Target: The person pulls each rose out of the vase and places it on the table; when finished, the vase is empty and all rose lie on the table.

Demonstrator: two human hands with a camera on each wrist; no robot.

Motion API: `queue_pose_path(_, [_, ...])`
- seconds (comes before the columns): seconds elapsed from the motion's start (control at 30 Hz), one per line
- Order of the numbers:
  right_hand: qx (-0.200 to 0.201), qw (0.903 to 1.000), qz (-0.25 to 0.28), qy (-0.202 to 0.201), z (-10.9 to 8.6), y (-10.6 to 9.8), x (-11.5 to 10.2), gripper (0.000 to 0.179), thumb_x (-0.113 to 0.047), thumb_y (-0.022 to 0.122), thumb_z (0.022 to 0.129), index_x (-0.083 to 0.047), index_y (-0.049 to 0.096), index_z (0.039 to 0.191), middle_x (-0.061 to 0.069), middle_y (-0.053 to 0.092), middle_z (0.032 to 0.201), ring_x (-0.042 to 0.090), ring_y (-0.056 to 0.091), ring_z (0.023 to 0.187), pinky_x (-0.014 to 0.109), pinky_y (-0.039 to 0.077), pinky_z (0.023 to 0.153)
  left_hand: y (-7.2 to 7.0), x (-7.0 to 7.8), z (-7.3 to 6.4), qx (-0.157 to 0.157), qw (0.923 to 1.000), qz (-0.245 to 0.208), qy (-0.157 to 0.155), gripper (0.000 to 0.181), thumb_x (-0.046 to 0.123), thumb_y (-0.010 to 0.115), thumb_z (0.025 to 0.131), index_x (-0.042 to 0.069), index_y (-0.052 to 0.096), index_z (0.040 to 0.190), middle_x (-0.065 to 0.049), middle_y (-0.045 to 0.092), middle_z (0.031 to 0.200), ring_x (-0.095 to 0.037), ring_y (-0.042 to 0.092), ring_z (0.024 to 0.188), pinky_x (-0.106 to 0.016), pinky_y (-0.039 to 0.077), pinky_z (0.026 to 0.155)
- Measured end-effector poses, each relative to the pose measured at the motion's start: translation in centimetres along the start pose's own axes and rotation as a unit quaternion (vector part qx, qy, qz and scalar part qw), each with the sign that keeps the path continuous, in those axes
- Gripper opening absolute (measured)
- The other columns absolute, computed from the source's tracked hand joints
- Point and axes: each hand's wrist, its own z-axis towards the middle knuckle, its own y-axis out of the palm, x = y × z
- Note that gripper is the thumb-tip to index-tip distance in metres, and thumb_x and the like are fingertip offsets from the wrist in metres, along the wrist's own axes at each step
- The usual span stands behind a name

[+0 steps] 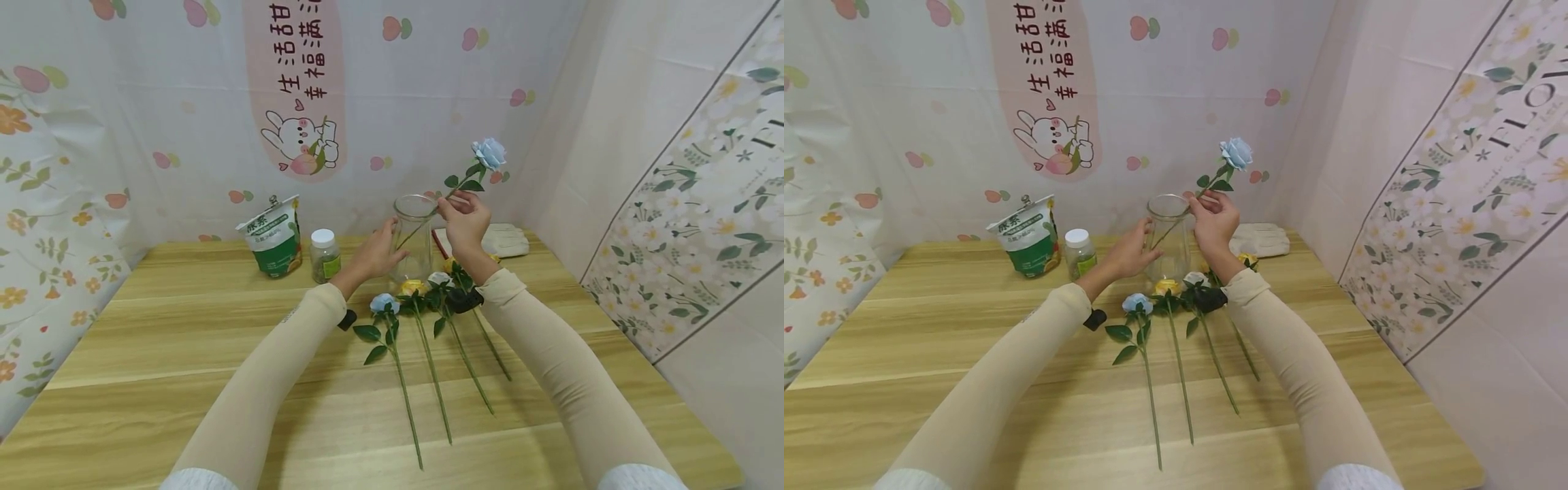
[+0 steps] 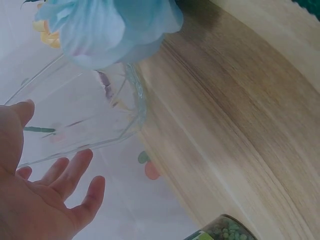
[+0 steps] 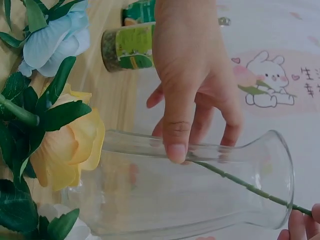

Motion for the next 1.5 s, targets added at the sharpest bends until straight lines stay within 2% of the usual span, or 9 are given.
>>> queue_pose_path(0.17, [0.014, 0.9992, 0.028, 0.023, 0.1, -0.3, -0.3, 0.029, 0.001, 0.076, 0.085, 0.006, 0.063, 0.11, 0.004, 0.07, 0.082, 0.013, 0.071, 0.069, 0.025, 0.059, 0.072, 0.1, 0.0, -0.1, 0.001, 1.0, 0.003, 0.0, 0.079, 0.037, 0.059, 0.1, 0.013, 0.012, 0.158, -0.013, 0.036, 0.156, -0.031, 0.04, 0.139, -0.051, 0.04, 0.107])
queue_pose_path(0.37, [0.029, 0.9987, 0.04, 0.017, 0.9, -1.0, -1.0, 0.022, 0.002, 0.076, 0.085, 0.0, 0.062, 0.102, 0.006, 0.071, 0.082, 0.013, 0.071, 0.067, 0.025, 0.059, 0.069, 0.3, -0.2, 0.1, 0.0, 0.9999, 0.013, 0.0, 0.081, 0.04, 0.059, 0.1, 0.013, 0.011, 0.159, -0.013, 0.036, 0.156, -0.031, 0.041, 0.139, -0.05, 0.041, 0.107])
queue_pose_path(0.5, [0.036, 0.998, 0.05, 0.015, 1.5, -1.7, -1.7, 0.026, 0.0, 0.077, 0.084, 0.002, 0.061, 0.105, 0.008, 0.072, 0.082, 0.014, 0.072, 0.067, 0.026, 0.059, 0.069, 0.3, -0.2, 0.1, 0.0, 0.9999, 0.017, 0.002, 0.08, 0.039, 0.058, 0.1, 0.013, 0.011, 0.158, -0.013, 0.036, 0.157, -0.031, 0.039, 0.14, -0.051, 0.04, 0.108])
queue_pose_path(0.6, [0.043, 0.9973, 0.057, 0.017, 1.9, -2.5, -2.3, 0.031, -0.002, 0.077, 0.084, 0.004, 0.06, 0.109, 0.007, 0.072, 0.082, 0.014, 0.072, 0.065, 0.025, 0.059, 0.068, 0.3, -0.1, 0.1, -0.003, 0.9998, 0.018, 0.004, 0.08, 0.04, 0.058, 0.1, 0.012, 0.011, 0.158, -0.013, 0.035, 0.157, -0.031, 0.038, 0.141, -0.05, 0.038, 0.109])
queue_pose_path(0.87, [0.07, 0.9933, 0.09, 0.017, 3.3, -4.8, -4.8, 0.026, 0.002, 0.079, 0.081, -0.002, 0.061, 0.099, 0.008, 0.074, 0.08, 0.015, 0.072, 0.062, 0.028, 0.06, 0.067, 0.1, -0.3, 0.1, -0.006, 0.9999, 0.009, 0.008, 0.081, 0.041, 0.058, 0.1, 0.013, 0.011, 0.159, -0.013, 0.036, 0.157, -0.031, 0.039, 0.14, -0.049, 0.039, 0.109])
queue_pose_path(1.07, [0.082, 0.9906, 0.107, 0.022, 3.8, -7.0, -6.7, 0.032, -0.001, 0.082, 0.078, -0.002, 0.062, 0.103, 0.01, 0.073, 0.081, 0.016, 0.072, 0.064, 0.029, 0.06, 0.067, -0.8, -0.7, -0.4, -0.006, 0.9995, -0.024, 0.021, 0.074, 0.034, 0.06, 0.1, 0.013, 0.017, 0.158, -0.012, 0.037, 0.156, -0.032, 0.041, 0.139, -0.05, 0.039, 0.108])
queue_pose_path(1.27, [0.054, 0.9933, 0.097, 0.033, 3.5, -10.0, -8.1, 0.032, 0.002, 0.081, 0.078, -0.002, 0.066, 0.106, 0.008, 0.073, 0.082, 0.017, 0.073, 0.065, 0.028, 0.059, 0.061, -1.8, -1.1, -1.1, -0.003, 0.9988, -0.025, 0.041, 0.068, 0.032, 0.058, 0.102, 0.013, 0.022, 0.157, -0.013, 0.042, 0.153, -0.034, 0.053, 0.127, -0.049, 0.044, 0.103])
queue_pose_path(1.4, [0.012, 0.9969, 0.035, 0.069, 3.0, -12.5, -8.6, 0.032, -0.004, 0.081, 0.08, -0.007, 0.068, 0.109, 0.004, 0.073, 0.085, 0.016, 0.073, 0.067, 0.027, 0.058, 0.054, -2.3, -1.2, -1.9, 0.0, 0.9979, -0.038, 0.052, 0.067, 0.029, 0.058, 0.102, 0.014, 0.023, 0.157, -0.015, 0.042, 0.153, -0.036, 0.054, 0.126, -0.05, 0.045, 0.102])
queue_pose_path(1.5, [-0.036, 0.9932, -0.035, 0.105, 2.5, -14.4, -8.6, 0.03, -0.008, 0.081, 0.082, -0.011, 0.069, 0.109, -0.001, 0.075, 0.084, 0.014, 0.073, 0.067, 0.025, 0.056, 0.05, -2.7, -1.3, -2.6, 0.003, 0.9975, -0.044, 0.056, 0.066, 0.029, 0.058, 0.102, 0.015, 0.023, 0.157, -0.013, 0.041, 0.153, -0.037, 0.055, 0.125, -0.051, 0.045, 0.102])
